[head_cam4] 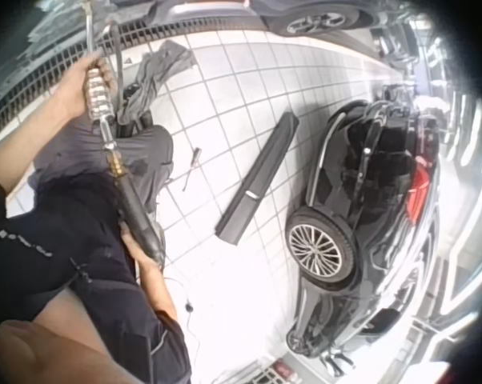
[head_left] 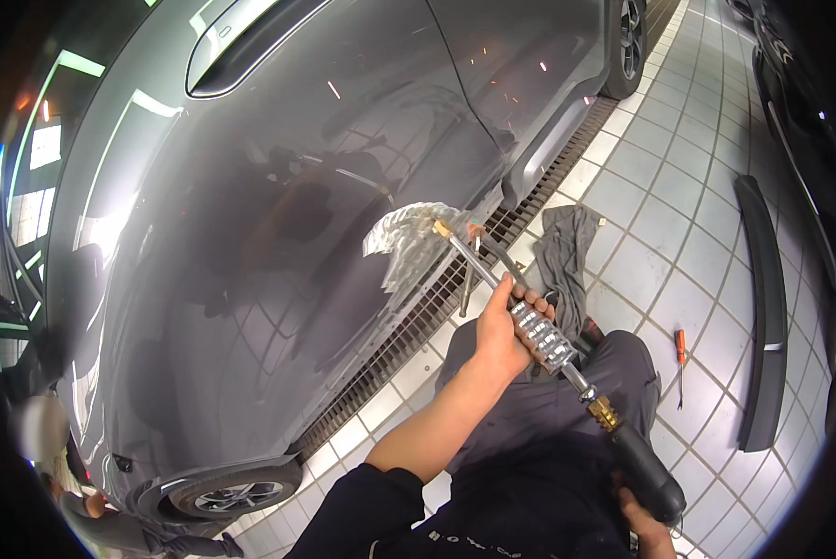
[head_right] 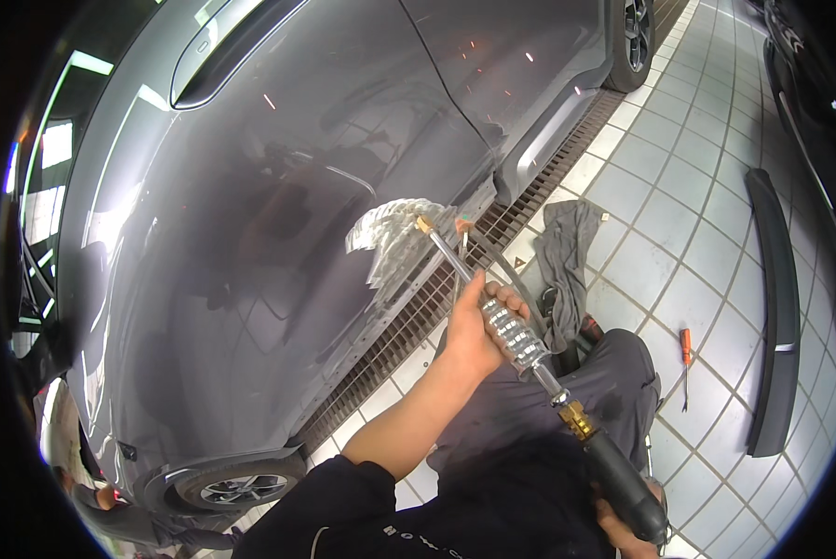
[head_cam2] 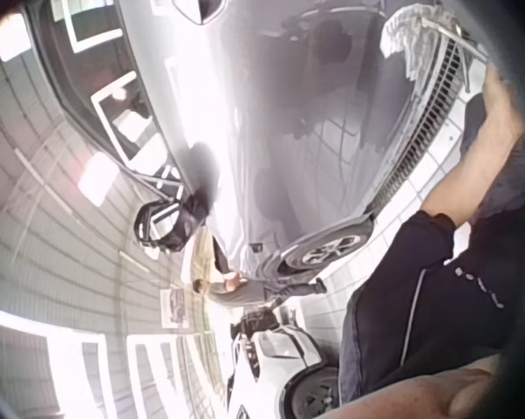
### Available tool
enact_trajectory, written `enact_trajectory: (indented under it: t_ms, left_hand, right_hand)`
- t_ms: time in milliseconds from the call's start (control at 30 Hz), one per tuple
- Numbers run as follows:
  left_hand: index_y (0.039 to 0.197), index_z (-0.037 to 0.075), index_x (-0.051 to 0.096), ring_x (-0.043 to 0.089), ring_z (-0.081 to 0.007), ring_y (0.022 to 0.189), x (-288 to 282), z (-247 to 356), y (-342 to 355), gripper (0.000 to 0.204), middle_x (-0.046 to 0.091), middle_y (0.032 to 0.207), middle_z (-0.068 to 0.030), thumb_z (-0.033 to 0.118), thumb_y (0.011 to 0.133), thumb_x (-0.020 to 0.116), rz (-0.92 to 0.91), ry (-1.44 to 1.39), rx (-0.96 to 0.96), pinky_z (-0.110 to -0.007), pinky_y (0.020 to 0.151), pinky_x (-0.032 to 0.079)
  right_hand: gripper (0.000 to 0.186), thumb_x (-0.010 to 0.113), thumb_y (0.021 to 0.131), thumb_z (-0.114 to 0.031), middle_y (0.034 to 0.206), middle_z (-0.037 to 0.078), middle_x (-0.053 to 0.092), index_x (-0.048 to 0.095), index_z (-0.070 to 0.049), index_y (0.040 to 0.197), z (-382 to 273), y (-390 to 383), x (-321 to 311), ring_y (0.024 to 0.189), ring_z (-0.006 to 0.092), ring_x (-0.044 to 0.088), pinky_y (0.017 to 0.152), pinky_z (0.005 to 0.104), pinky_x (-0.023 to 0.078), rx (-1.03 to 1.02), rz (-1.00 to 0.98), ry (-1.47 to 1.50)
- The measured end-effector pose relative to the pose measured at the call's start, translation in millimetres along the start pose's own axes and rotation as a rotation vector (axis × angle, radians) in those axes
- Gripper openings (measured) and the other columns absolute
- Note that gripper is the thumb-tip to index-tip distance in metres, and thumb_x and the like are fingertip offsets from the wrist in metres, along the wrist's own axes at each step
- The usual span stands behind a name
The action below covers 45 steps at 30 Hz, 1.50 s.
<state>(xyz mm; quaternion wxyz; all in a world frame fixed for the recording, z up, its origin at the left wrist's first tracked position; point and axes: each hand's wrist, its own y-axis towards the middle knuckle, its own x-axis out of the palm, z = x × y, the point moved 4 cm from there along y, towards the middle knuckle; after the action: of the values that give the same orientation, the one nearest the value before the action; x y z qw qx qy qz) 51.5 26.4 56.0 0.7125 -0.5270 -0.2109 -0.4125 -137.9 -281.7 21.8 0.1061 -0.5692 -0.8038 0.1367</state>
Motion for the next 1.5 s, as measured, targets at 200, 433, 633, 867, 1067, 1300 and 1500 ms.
enact_trajectory:
  t_ms: [200, 433, 633, 867, 1067, 1300, 1500]
  left_hand:
    - [0.077, 0.013, 0.043, 0.05, -0.0181, 0.073, -10.4, -64.0, -43.0, 0.031, 0.047, 0.074, -0.0016, 0.033, 0.097, 0.055, -0.117, -0.005, -0.096, -0.037, 0.078, 0.047]
    - [0.077, 0.012, 0.043, 0.051, -0.019, 0.073, -2.7, -66.2, -38.6, 0.029, 0.048, 0.074, -0.0018, 0.03, 0.098, 0.051, -0.063, -0.018, -0.107, -0.037, 0.079, 0.047]
    - [0.078, 0.013, 0.045, 0.052, -0.0172, 0.072, 6.2, -36.9, -34.0, 0.029, 0.049, 0.075, -0.0008, 0.032, 0.097, 0.053, -0.072, 0.007, -0.025, -0.036, 0.073, 0.05]
    - [0.077, 0.013, 0.045, 0.052, -0.0171, 0.07, 4.7, -25.4, -31.0, 0.028, 0.049, 0.074, -0.0006, 0.032, 0.097, 0.054, -0.074, -0.015, -0.032, -0.037, 0.073, 0.051]
    - [0.077, 0.013, 0.045, 0.054, -0.017, 0.07, 4.1, -21.1, -30.0, 0.03, 0.05, 0.073, -0.0008, 0.033, 0.096, 0.055, -0.164, -0.033, -0.041, -0.037, 0.074, 0.051]
    - [0.076, 0.013, 0.046, 0.054, -0.0169, 0.066, 9.2, -3.4, -23.9, 0.031, 0.053, 0.072, -0.0014, 0.034, 0.095, 0.057, -0.028, -0.078, -0.019, -0.036, 0.069, 0.051]
    - [0.072, 0.015, 0.042, 0.051, -0.0174, 0.068, 1.3, -50.5, -56.0, 0.034, 0.049, 0.073, -0.0006, 0.035, 0.096, 0.055, -0.177, -0.128, -0.085, -0.036, 0.073, 0.049]
  right_hand:
    - [0.034, 0.069, 0.084, -0.024, 0.09, 0.004, 0.067, 0.066, -0.002, 0.11, 47.5, -35.3, -29.4, 0.079, 0.0142, 0.061, 0.071, 0.029, 0.049, 0.161, 0.102, 0.189]
    - [0.032, 0.069, 0.082, -0.022, 0.082, 0.002, 0.062, 0.063, -0.002, 0.106, 27.3, -23.2, -28.5, 0.075, 0.0139, 0.058, 0.069, 0.0288, 0.047, -0.025, 0.103, 0.073]
    - [0.025, 0.069, 0.068, -0.011, 0.078, 0.009, 0.067, 0.068, -0.001, 0.09, 10.3, 2.8, -11.4, 0.069, 0.0202, 0.065, 0.066, 0.032, 0.051, -0.098, 0.166, -0.062]
    - [0.02, 0.068, 0.068, -0.008, 0.072, 0.01, 0.064, 0.066, -0.001, 0.086, -23.7, 12.6, 1.7, 0.063, 0.0244, 0.064, 0.061, 0.0329, 0.05, -0.216, 0.169, -0.217]
    - [0.014, 0.07, 0.066, -0.003, 0.066, 0.011, 0.061, 0.063, -0.003, 0.078, -67.1, 13.1, 8.4, 0.057, 0.0284, 0.061, 0.055, 0.0347, 0.047, -0.418, 0.254, -0.523]
    - [0.013, 0.073, 0.068, -0.004, 0.064, 0.01, 0.057, 0.062, -0.004, 0.075, -73.4, 5.4, 12.9, 0.055, 0.0286, 0.057, 0.054, 0.0363, 0.043, -0.398, 0.321, -0.614]
    - [0.015, 0.068, 0.065, -0.006, 0.068, 0.01, 0.063, 0.065, -0.002, 0.079, -54.0, -17.7, -18.5, 0.06, 0.0257, 0.062, 0.058, 0.0344, 0.048, -0.322, 0.334, -0.533]
